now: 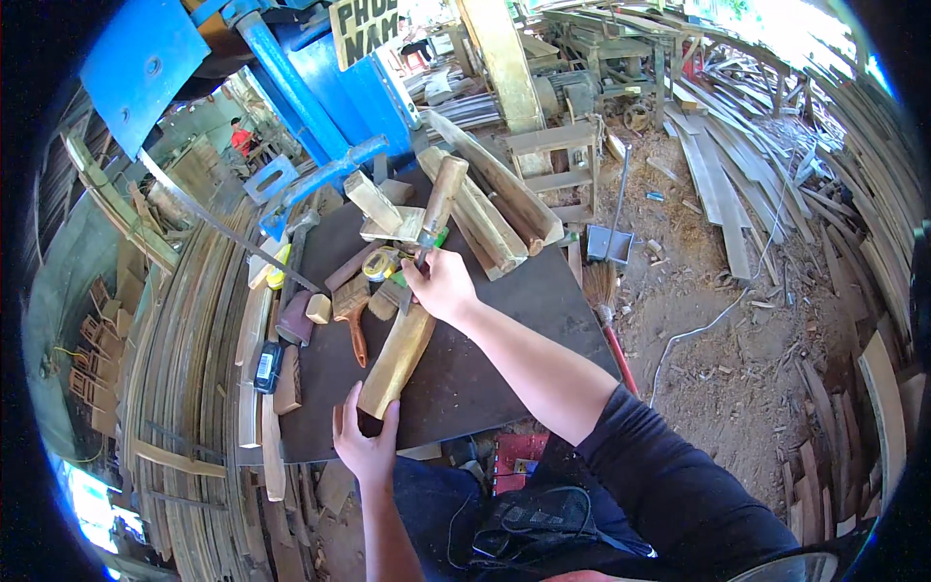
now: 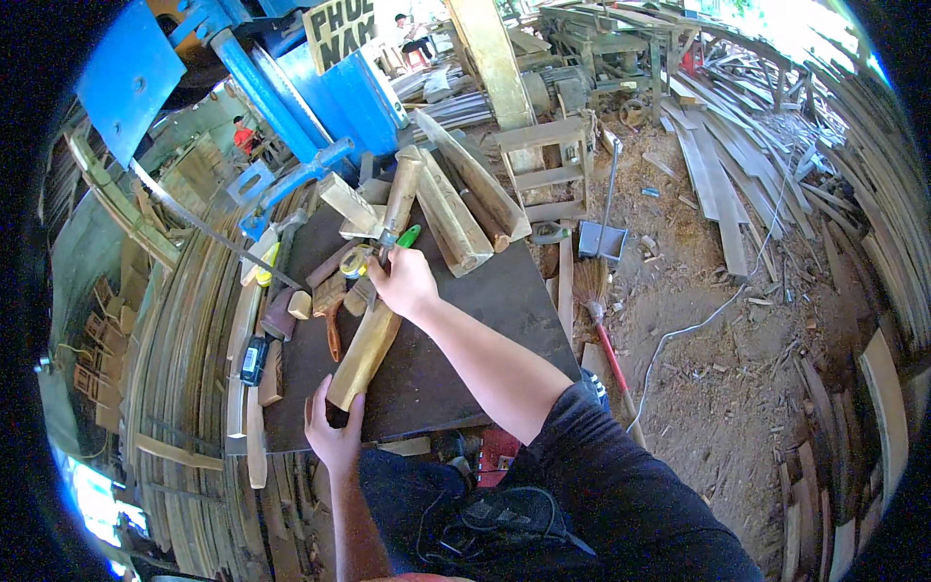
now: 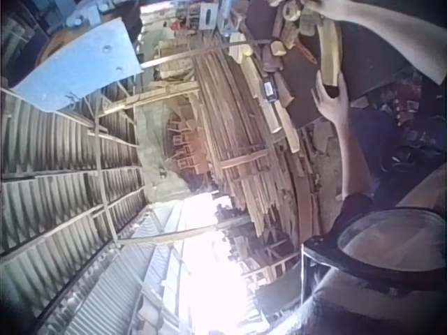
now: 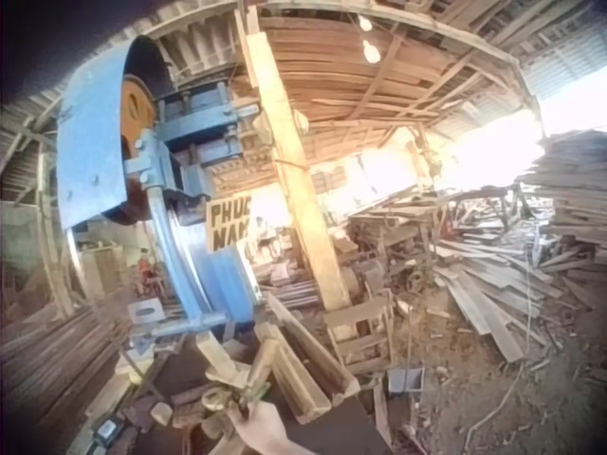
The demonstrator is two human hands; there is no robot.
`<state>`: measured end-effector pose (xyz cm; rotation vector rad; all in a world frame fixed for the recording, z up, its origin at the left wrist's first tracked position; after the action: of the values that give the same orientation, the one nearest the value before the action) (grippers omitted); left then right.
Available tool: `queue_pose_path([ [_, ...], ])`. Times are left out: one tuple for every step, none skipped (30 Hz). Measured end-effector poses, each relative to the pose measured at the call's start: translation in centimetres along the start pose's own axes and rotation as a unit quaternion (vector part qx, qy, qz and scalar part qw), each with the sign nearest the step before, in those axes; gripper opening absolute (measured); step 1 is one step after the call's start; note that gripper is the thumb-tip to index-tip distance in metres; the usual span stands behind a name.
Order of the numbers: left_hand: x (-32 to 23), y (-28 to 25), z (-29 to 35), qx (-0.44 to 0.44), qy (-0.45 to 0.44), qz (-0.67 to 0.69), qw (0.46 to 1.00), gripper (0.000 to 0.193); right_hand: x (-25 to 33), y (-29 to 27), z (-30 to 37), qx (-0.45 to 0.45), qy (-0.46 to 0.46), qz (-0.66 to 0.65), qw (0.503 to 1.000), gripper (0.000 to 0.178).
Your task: The person uses a hammer to repeatedly strike a small wooden block held in their left hand. They rotate the block to work on different sides, removing material and shaping the wood.
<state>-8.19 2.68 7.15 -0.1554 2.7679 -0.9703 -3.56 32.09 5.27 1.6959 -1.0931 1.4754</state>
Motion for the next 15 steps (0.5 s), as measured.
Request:
queue_pose_path([
  [0.2,0.0,0.0,0.001,-0.011,0.009,1.0,0.054,-0.2,0.1,-0.1,0.007,0.01,-0.001,1.0,0.029],
  [0.2,0.1,0.1,0.003,-0.022,0.017,1.0,0.052,-0.5,0.2,-0.2,0.015,0.02,-0.002,1.0,0.029],
  [0.3,0.1,0.1,0.004,-0.033,0.024,0.999,0.051,-0.7,0.2,-0.3,0.013,0.031,-0.003,0.999,0.031],
  [0.3,-0.1,0.2,0.005,-0.034,0.023,0.999,0.051,-0.5,0.2,-0.1,0.008,0.029,-0.009,0.999,0.032],
  [0.3,-0.3,0.2,0.005,-0.035,0.021,0.999,0.051,-0.3,0.3,0.2,0.004,0.028,-0.016,0.999,0.033],
  [0.3,-0.5,0.2,0.006,-0.037,0.019,0.999,0.051,-0.1,0.4,0.4,0.002,0.027,-0.023,0.999,0.035],
  [0.1,-0.4,0.0,-0.003,-0.036,0.03,0.999,0.05,-0.6,0.1,-0.5,-0.026,-0.012,0.023,0.999,0.036],
  [-0.4,-0.7,-0.3,-0.011,-0.017,0.018,1.0,0.05,-1.2,0.2,-0.5,-0.023,0.013,-0.01,1.0,0.038],
  [-0.2,-0.6,-0.2,-0.009,-0.031,0.032,0.999,0.048,-1.4,0.2,-0.7,-0.015,0.011,0.022,1.0,0.038],
  [0.0,-0.3,-0.4,-0.01,-0.042,0.051,0.998,0.047,-1.6,-0.1,-1.1,-0.013,-0.007,0.007,1.0,0.035],
  [-0.1,-0.6,-0.3,-0.008,-0.027,0.037,0.999,0.049,-1.3,0.1,-0.4,0.01,0.032,-0.022,0.999,0.03],
  [0.4,-0.7,0.2,-0.012,-0.037,0.043,0.998,0.051,-0.8,0.3,-0.3,0.003,0.001,0.018,1.0,0.028],
  [0.3,-0.9,0.2,-0.016,-0.031,0.041,0.999,0.052,-0.7,0.2,-0.2,0.013,0.011,0.016,1.0,0.027],
  [0.1,-1.0,-0.1,-0.018,-0.021,0.04,0.999,0.053,-0.8,0.0,-0.2,0.007,0.002,-0.034,0.999,0.029],
  [0.0,-1.0,-0.2,-0.019,-0.012,0.037,0.999,0.052,-1.4,0.1,-0.6,0.01,-0.004,-0.037,0.999,0.03],
])
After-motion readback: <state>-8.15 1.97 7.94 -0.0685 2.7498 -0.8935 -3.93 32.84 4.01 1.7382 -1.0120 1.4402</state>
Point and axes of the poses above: each hand's wrist, its own z-axis away from the middle knuckle, its own y-axis out of the palm, x = y × z, the point moved 10 cm from there along -z, towards the middle knuckle, and after that the axes turned 14 degrees about y, right-handed, at the moved point
